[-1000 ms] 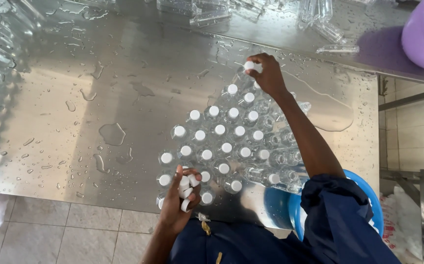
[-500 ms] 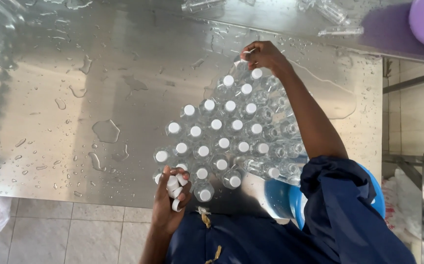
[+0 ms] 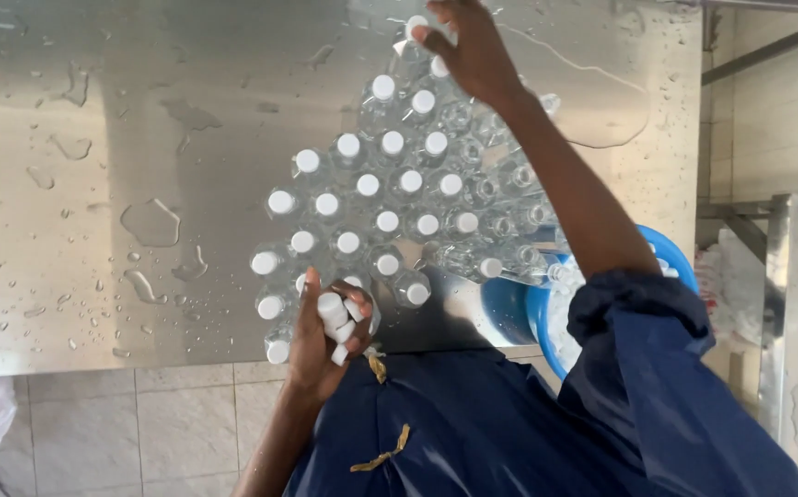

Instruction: The person picks up clear plastic bottles from a stainless steel table and screws white caps onto them. The person then places the capped bottles into a larger group of finished bottles on the left side of the table.

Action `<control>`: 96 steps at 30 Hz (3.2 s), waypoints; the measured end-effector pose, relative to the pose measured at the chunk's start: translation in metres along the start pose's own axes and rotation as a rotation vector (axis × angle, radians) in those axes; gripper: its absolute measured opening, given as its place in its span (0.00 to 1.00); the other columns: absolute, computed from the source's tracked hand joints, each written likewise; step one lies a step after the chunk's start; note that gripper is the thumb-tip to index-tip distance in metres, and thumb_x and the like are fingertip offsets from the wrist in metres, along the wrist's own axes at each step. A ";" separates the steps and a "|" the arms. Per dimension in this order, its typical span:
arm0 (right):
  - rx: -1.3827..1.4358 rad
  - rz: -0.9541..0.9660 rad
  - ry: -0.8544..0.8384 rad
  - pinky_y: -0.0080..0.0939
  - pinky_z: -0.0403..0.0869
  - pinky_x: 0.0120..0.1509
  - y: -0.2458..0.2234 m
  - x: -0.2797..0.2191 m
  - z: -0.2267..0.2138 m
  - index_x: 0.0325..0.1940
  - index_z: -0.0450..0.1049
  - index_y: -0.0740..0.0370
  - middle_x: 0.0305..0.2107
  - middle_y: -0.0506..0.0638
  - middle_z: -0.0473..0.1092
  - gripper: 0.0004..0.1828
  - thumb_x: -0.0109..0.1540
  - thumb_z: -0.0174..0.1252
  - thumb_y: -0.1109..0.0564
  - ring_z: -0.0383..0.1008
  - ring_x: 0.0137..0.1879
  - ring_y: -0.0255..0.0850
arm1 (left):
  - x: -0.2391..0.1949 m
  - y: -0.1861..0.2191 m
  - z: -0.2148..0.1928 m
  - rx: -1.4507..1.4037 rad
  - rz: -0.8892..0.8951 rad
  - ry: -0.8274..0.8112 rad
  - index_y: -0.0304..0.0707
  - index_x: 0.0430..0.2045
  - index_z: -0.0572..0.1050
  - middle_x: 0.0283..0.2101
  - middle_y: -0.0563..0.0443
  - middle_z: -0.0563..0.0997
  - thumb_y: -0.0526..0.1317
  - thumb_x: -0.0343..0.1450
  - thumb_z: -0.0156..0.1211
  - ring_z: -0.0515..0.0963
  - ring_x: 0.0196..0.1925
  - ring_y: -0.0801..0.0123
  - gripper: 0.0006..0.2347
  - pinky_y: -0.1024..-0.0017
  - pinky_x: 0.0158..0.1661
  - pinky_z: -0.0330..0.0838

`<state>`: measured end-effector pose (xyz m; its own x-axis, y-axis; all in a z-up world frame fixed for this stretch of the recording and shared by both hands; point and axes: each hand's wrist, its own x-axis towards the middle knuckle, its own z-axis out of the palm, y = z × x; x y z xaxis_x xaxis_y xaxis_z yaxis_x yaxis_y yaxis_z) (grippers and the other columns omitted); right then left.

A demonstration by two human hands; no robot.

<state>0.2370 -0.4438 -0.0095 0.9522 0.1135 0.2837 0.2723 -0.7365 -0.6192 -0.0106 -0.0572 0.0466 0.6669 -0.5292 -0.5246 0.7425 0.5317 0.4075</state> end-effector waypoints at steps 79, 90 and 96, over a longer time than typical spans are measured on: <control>0.062 0.490 -0.387 0.71 0.58 0.78 -0.070 -0.245 -0.063 0.52 0.84 0.54 0.42 0.53 0.80 0.21 0.70 0.64 0.36 0.79 0.59 0.56 | 0.017 -0.042 0.019 0.224 -0.176 -0.100 0.42 0.43 0.70 0.29 0.54 0.68 0.48 0.81 0.50 0.78 0.27 0.69 0.10 0.78 0.20 0.63; -0.054 0.374 -0.330 0.57 0.73 0.64 -0.071 -0.248 -0.064 0.57 0.85 0.49 0.42 0.51 0.80 0.21 0.65 0.71 0.39 0.81 0.54 0.54 | 0.013 -0.036 0.043 0.412 -0.125 -0.372 0.28 0.74 0.59 0.36 0.48 0.74 0.49 0.85 0.41 0.81 0.28 0.74 0.26 0.84 0.17 0.61; 0.456 0.153 -0.313 0.59 0.72 0.66 -0.196 -0.249 -0.059 0.61 0.80 0.59 0.52 0.56 0.73 0.18 0.69 0.67 0.50 0.75 0.63 0.57 | 0.016 -0.045 0.055 0.370 -0.076 -0.454 0.28 0.80 0.41 0.28 0.44 0.79 0.55 0.81 0.54 0.79 0.20 0.74 0.40 0.82 0.17 0.65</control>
<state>-0.0614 -0.3668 0.0846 0.9621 0.2720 -0.0213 0.0945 -0.4055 -0.9092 -0.0302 -0.1256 0.0608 0.5109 -0.8301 -0.2235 0.7077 0.2585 0.6576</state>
